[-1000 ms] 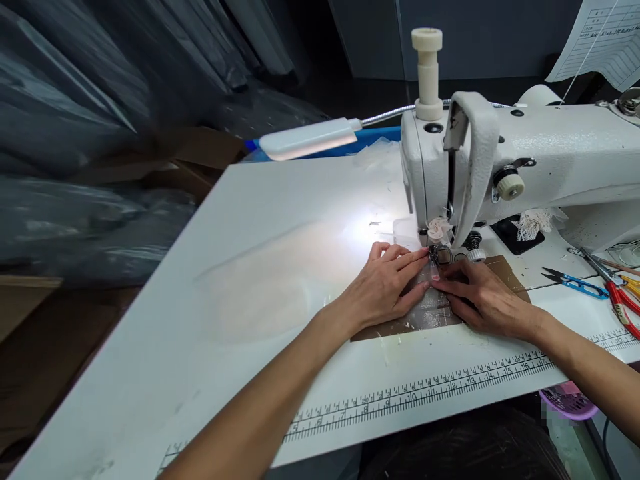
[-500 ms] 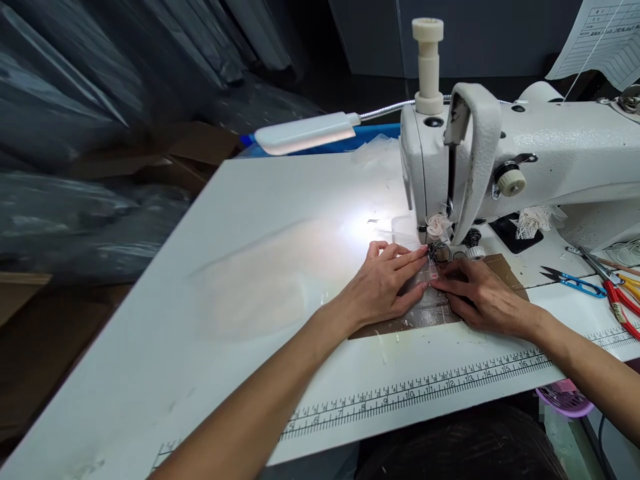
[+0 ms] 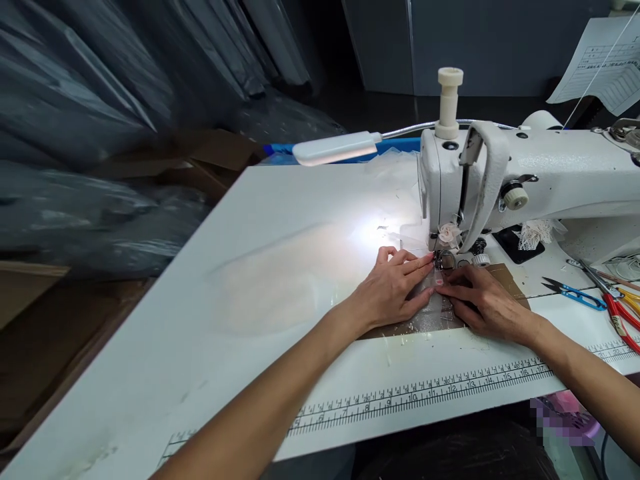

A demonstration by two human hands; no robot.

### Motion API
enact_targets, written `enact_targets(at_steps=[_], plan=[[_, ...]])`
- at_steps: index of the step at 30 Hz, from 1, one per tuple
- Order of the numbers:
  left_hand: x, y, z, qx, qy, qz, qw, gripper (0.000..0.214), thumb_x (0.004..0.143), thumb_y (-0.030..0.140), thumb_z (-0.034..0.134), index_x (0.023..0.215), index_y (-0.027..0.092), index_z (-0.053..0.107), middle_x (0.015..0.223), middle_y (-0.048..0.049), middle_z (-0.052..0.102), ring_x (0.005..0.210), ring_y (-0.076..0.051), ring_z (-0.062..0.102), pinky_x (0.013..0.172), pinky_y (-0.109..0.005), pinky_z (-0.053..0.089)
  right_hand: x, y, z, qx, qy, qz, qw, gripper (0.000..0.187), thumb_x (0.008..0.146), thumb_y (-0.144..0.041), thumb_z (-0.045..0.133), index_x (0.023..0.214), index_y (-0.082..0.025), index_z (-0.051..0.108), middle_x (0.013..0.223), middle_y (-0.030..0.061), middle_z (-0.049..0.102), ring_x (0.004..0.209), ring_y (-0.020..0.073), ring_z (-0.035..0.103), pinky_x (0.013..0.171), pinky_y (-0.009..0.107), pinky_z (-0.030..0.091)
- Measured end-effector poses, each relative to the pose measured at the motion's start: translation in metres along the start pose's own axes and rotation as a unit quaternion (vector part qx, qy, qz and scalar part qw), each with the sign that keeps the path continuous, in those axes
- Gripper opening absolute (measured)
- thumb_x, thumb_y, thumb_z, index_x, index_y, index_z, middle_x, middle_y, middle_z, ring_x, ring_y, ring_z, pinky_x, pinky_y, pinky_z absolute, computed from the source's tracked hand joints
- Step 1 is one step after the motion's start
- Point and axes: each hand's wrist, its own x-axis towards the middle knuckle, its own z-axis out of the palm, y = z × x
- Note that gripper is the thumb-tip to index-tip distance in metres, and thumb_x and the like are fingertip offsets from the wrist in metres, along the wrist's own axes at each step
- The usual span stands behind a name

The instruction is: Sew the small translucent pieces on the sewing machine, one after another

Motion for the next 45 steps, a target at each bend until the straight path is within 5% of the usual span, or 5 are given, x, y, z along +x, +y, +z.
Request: enact_targets(at_steps=[23,29,36,45], plan=[[0.0000,0.0051,-0.0006,0.049,-0.002,0.007,0.999,0.043,0.100,0.038,0.037,0.131,0.017,0.060,0.140,-0.0130,0.058,0.101,-0.030,0.057,0.092,-0.052,0.034,-0.0003,0.0029,0.0009,0.013,-0.002,-0.002,1.000,0.036,0.095,-0.018,0.048,0.124,-0.024,0.067,0.112,0.0110,0.058,0.107,0.0234,0.056,0.096,0.046,0.055],[-0.0003,0.0071,0.0010,0.065,0.015,0.004,0.998,0.042,0.102,0.038,0.036,0.127,0.013,0.060,0.138,-0.0150,0.058,0.104,-0.030,0.059,0.093,-0.051,0.036,0.0009,0.0015,0.0027,-0.004,0.015,-0.006,1.000,0.034,0.095,-0.017,0.046,0.122,-0.016,0.067,0.110,0.0141,0.058,0.104,0.0247,0.056,0.095,0.047,0.055],[0.0015,0.0077,0.0056,0.014,0.109,0.065,0.992,0.029,0.100,0.022,0.043,0.096,0.016,0.071,0.100,-0.0047,0.075,0.083,-0.017,0.065,0.084,-0.038,0.047,0.0034,0.0006,0.0032,-0.034,-0.006,0.008,0.999,0.035,0.097,-0.017,0.043,0.124,-0.017,0.065,0.110,0.0137,0.058,0.104,0.0245,0.056,0.094,0.046,0.055],[-0.0012,0.0061,-0.0004,-0.007,0.077,0.029,0.997,0.029,0.089,0.032,0.053,0.104,0.018,0.074,0.115,-0.0071,0.072,0.088,-0.024,0.065,0.078,-0.043,0.052,0.0068,0.0021,0.0057,-0.039,-0.028,0.036,0.998,0.039,0.102,-0.025,0.036,0.134,-0.017,0.058,0.100,0.0137,0.057,0.093,0.0237,0.056,0.087,0.046,0.056]])
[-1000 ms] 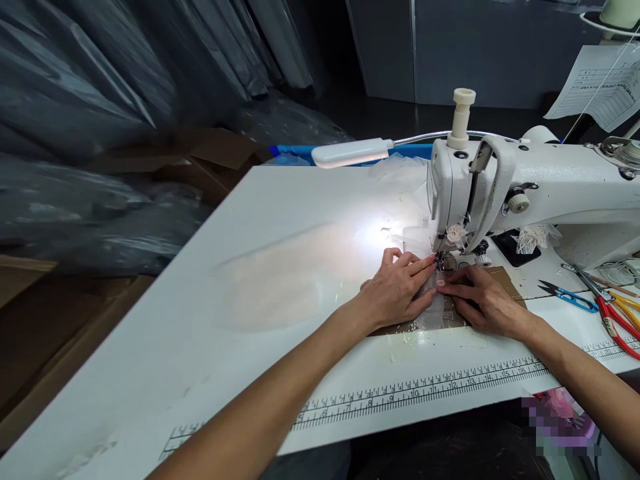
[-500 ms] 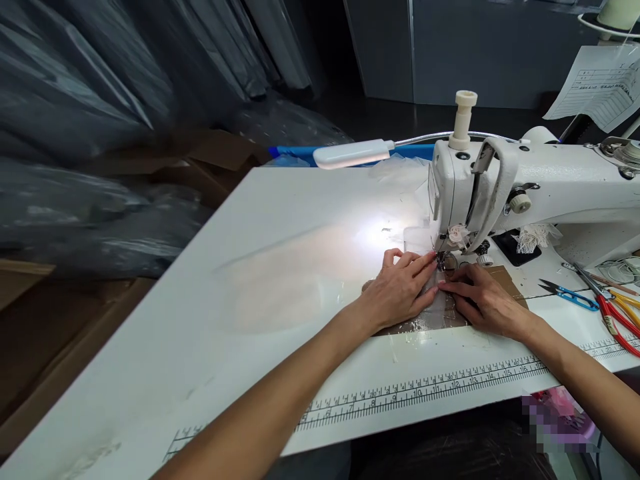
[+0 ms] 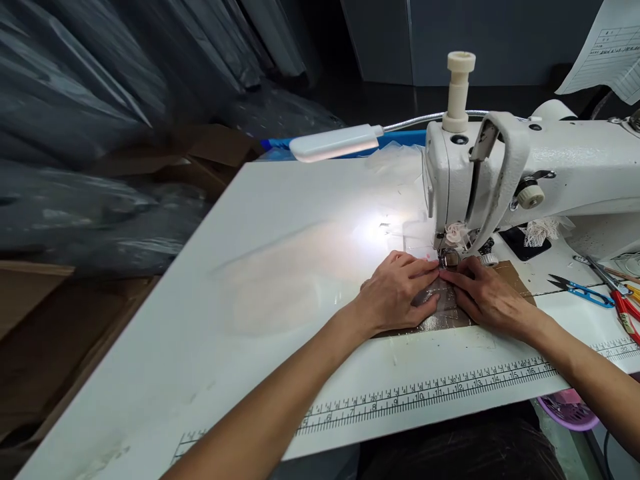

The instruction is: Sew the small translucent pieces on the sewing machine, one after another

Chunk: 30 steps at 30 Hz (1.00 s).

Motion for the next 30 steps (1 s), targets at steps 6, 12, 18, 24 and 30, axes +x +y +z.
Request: enact_targets(at_steps=[6,12,18,24,30], plan=[[0.001,0.000,0.006,0.022,0.003,-0.023,0.999,0.031,0.092,0.034,0.051,0.108,0.018,0.072,0.118,-0.0091,0.070,0.091,-0.024,0.065,0.080,-0.043,0.052,-0.003,-0.001,0.001,0.016,0.014,0.012,1.000,0.038,0.102,-0.026,0.037,0.130,-0.017,0.060,0.103,0.0145,0.056,0.096,0.0239,0.056,0.087,0.046,0.056],[0.004,0.001,0.008,0.045,0.023,-0.023,0.998,0.033,0.094,0.034,0.048,0.108,0.014,0.071,0.115,-0.0113,0.071,0.088,-0.024,0.065,0.081,-0.044,0.048,-0.005,-0.002,-0.003,0.057,0.017,0.022,0.998,0.036,0.100,-0.024,0.041,0.126,-0.017,0.065,0.106,0.0151,0.055,0.101,0.0247,0.058,0.091,0.046,0.056],[0.005,0.003,0.005,0.036,0.004,-0.035,0.999,0.032,0.095,0.035,0.048,0.109,0.018,0.071,0.118,-0.0097,0.071,0.093,-0.024,0.065,0.092,-0.049,0.042,-0.002,0.006,-0.011,0.145,0.053,0.087,0.984,0.035,0.094,-0.022,0.046,0.121,-0.022,0.068,0.104,0.0088,0.064,0.093,0.0190,0.064,0.086,0.038,0.058],[0.006,0.004,0.005,0.055,-0.001,-0.037,0.998,0.031,0.095,0.036,0.050,0.107,0.019,0.072,0.116,-0.0088,0.072,0.091,-0.023,0.063,0.092,-0.047,0.040,0.008,0.016,-0.023,0.180,0.051,0.146,0.971,0.035,0.085,-0.013,0.048,0.107,-0.022,0.074,0.101,0.0055,0.070,0.095,0.0190,0.066,0.089,0.036,0.055],[0.007,0.006,0.005,0.066,-0.016,-0.029,0.997,0.029,0.095,0.035,0.050,0.106,0.020,0.072,0.116,-0.0083,0.071,0.090,-0.023,0.064,0.091,-0.047,0.040,0.025,0.016,-0.038,0.164,-0.080,0.183,0.966,0.028,0.087,-0.013,0.051,0.098,-0.019,0.076,0.096,0.0053,0.074,0.088,0.0198,0.068,0.083,0.031,0.054]])
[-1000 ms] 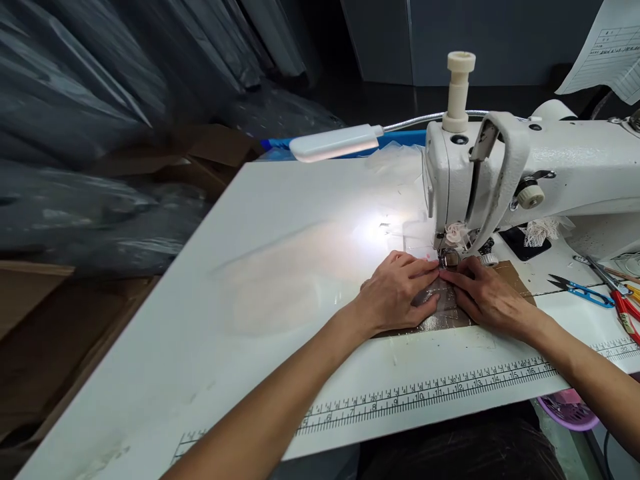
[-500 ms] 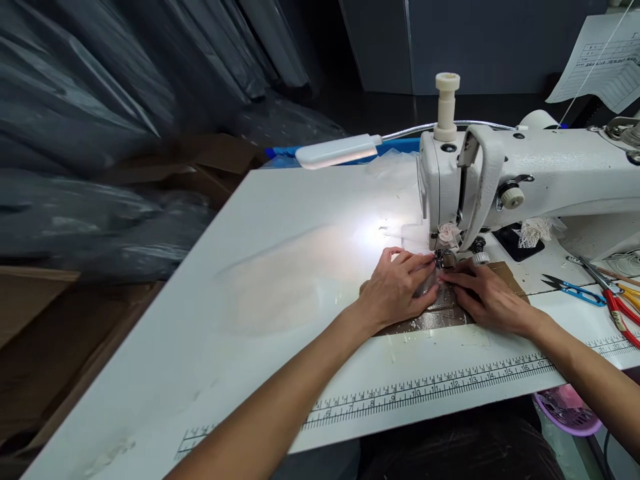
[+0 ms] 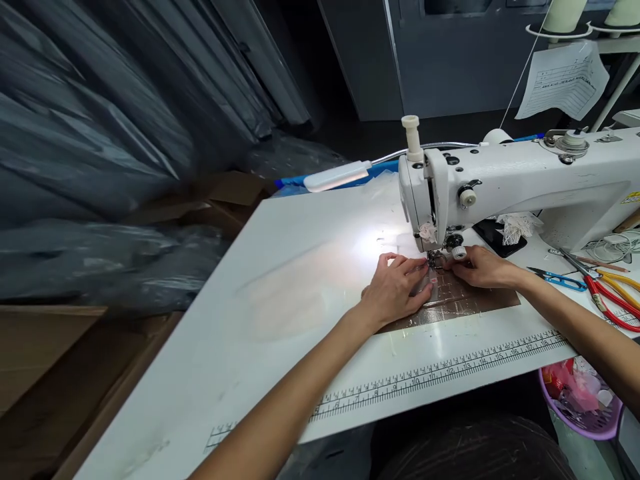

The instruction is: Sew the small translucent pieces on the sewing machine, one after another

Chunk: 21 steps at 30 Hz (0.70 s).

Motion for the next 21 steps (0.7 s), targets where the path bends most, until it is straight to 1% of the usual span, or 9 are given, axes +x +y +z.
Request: enact_targets(at_steps=[2,4,6,8,10,12,14,18,21], plan=[[0.001,0.001,-0.001,0.012,-0.006,0.003,1.000,0.030,0.095,0.035,0.049,0.105,0.018,0.072,0.117,-0.0092,0.071,0.089,-0.023,0.064,0.091,-0.048,0.041,0.001,-0.001,0.003,0.000,0.010,0.013,1.000,0.026,0.087,-0.012,0.052,0.097,-0.018,0.076,0.096,0.0052,0.074,0.088,0.0199,0.067,0.082,0.030,0.053],[0.001,0.002,-0.002,0.023,-0.019,0.005,1.000,0.030,0.096,0.035,0.048,0.107,0.017,0.071,0.118,-0.0104,0.071,0.091,-0.024,0.064,0.092,-0.049,0.041,-0.002,0.001,0.010,-0.010,0.035,0.014,0.999,0.028,0.087,-0.013,0.053,0.103,-0.019,0.075,0.100,0.0053,0.073,0.090,0.0206,0.067,0.082,0.032,0.053],[0.001,0.000,-0.006,0.029,-0.038,0.013,0.999,0.030,0.097,0.035,0.048,0.110,0.017,0.069,0.120,-0.0114,0.069,0.094,-0.025,0.065,0.094,-0.051,0.041,-0.008,0.003,0.017,-0.038,0.048,-0.017,0.998,0.033,0.088,-0.015,0.054,0.113,-0.024,0.073,0.108,0.0052,0.070,0.095,0.0212,0.065,0.085,0.034,0.052],[0.001,-0.003,-0.010,0.029,-0.043,0.034,0.998,0.030,0.098,0.034,0.047,0.113,0.017,0.067,0.123,-0.0128,0.067,0.097,-0.025,0.065,0.093,-0.050,0.043,-0.013,0.004,0.021,-0.075,0.048,-0.064,0.994,0.036,0.089,-0.015,0.054,0.118,-0.028,0.072,0.113,0.0055,0.066,0.100,0.0212,0.063,0.087,0.035,0.051],[0.001,-0.007,-0.014,0.020,-0.021,0.062,0.998,0.028,0.100,0.030,0.046,0.112,0.015,0.066,0.118,-0.0138,0.069,0.092,-0.023,0.066,0.084,-0.046,0.048,-0.016,0.004,0.023,-0.101,0.043,-0.094,0.989,0.037,0.090,-0.015,0.054,0.119,-0.029,0.071,0.114,0.0066,0.064,0.100,0.0206,0.062,0.087,0.034,0.051],[0.000,-0.011,-0.017,-0.011,0.013,0.094,0.995,0.025,0.100,0.023,0.045,0.105,0.014,0.067,0.105,-0.0118,0.072,0.085,-0.021,0.067,0.073,-0.039,0.052,-0.017,0.004,0.022,-0.113,0.040,-0.096,0.988,0.037,0.090,-0.015,0.054,0.120,-0.029,0.071,0.112,0.0071,0.064,0.097,0.0198,0.062,0.085,0.032,0.051],[-0.001,-0.011,-0.017,-0.064,0.040,0.120,0.990,0.021,0.098,0.018,0.048,0.099,0.014,0.068,0.094,-0.0086,0.073,0.080,-0.018,0.067,0.068,-0.034,0.053,-0.016,0.003,0.021,-0.116,0.034,-0.090,0.989,0.037,0.090,-0.015,0.055,0.120,-0.028,0.071,0.111,0.0072,0.064,0.096,0.0196,0.061,0.084,0.032,0.051],[-0.006,-0.007,-0.014,-0.156,0.064,0.132,0.977,0.012,0.092,0.019,0.058,0.098,0.015,0.067,0.094,-0.0080,0.074,0.082,-0.018,0.069,0.069,-0.035,0.057,-0.014,0.001,0.021,-0.118,0.030,-0.081,0.989,0.036,0.090,-0.014,0.055,0.119,-0.027,0.072,0.113,0.0071,0.064,0.098,0.0203,0.060,0.086,0.032,0.050],[-0.009,-0.004,-0.009,-0.170,0.076,0.128,0.974,0.012,0.090,0.021,0.061,0.099,0.015,0.068,0.095,-0.0085,0.074,0.083,-0.018,0.070,0.069,-0.036,0.058,-0.015,0.001,0.022,-0.118,0.031,-0.075,0.990,0.036,0.090,-0.013,0.054,0.118,-0.026,0.073,0.113,0.0072,0.064,0.099,0.0201,0.060,0.088,0.032,0.050]])
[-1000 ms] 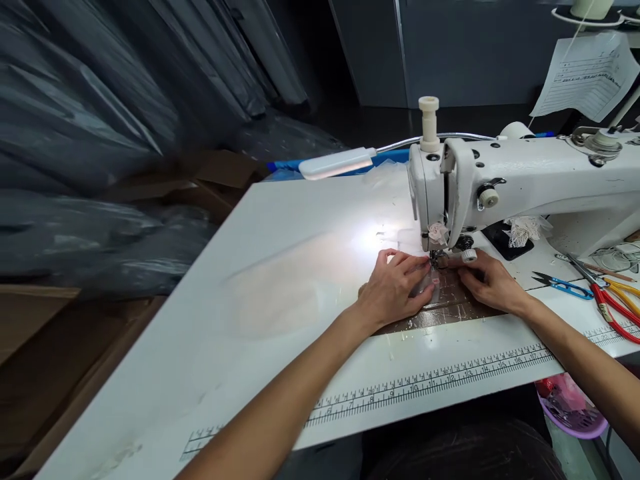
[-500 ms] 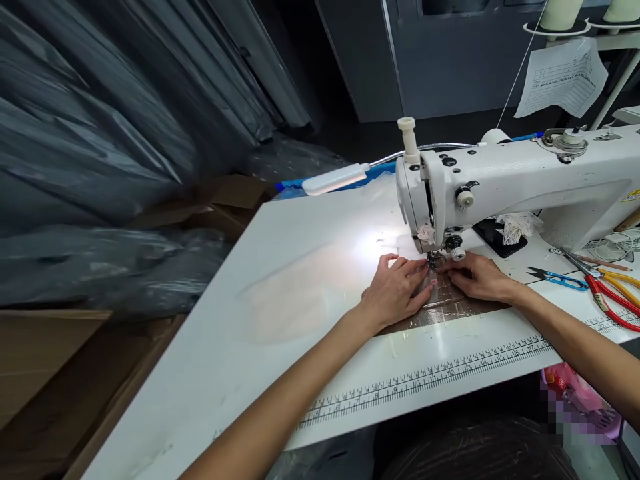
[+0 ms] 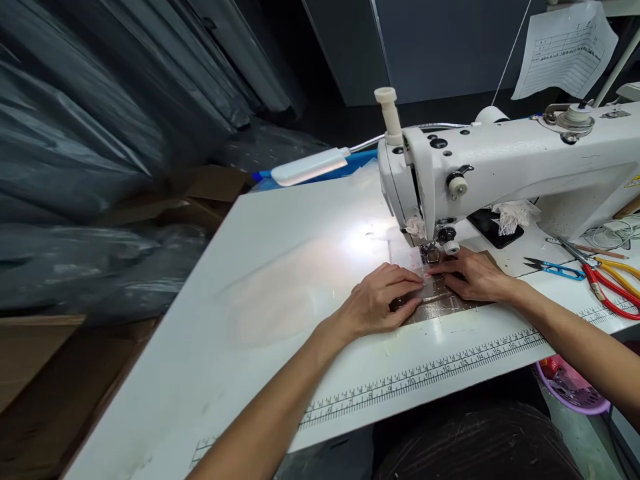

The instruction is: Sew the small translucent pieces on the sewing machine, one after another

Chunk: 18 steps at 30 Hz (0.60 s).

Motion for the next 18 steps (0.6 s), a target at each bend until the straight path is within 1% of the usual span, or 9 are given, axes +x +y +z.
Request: enact_targets(at_steps=[4,12,18], plan=[[-0.0023,0.0005,0.0034,0.022,0.011,0.011,1.000,0.011,0.090,0.020,0.060,0.095,0.016,0.069,0.092,-0.0075,0.075,0.079,-0.018,0.070,0.065,-0.035,0.056,-0.0008,0.0009,0.0019,-0.001,0.007,-0.006,1.000,0.036,0.090,-0.014,0.053,0.117,-0.026,0.073,0.115,0.0069,0.064,0.098,0.0197,0.060,0.089,0.032,0.050],[-0.0003,0.0033,0.0019,0.036,0.001,0.024,0.999,0.012,0.091,0.015,0.057,0.093,0.016,0.069,0.088,-0.0045,0.075,0.074,-0.015,0.068,0.064,-0.032,0.055,-0.0022,0.0052,0.0058,-0.015,0.023,-0.024,0.999,0.036,0.092,-0.018,0.052,0.121,-0.026,0.071,0.116,0.0076,0.062,0.096,0.0192,0.060,0.087,0.032,0.051],[0.0001,0.0047,0.0007,0.043,-0.007,0.036,0.998,0.012,0.090,0.015,0.057,0.091,0.015,0.069,0.087,-0.0048,0.074,0.071,-0.015,0.067,0.064,-0.032,0.052,-0.0034,0.0059,0.0073,-0.034,0.030,-0.071,0.996,0.035,0.092,-0.019,0.052,0.120,-0.025,0.071,0.111,0.0094,0.062,0.092,0.0185,0.058,0.082,0.031,0.051]])
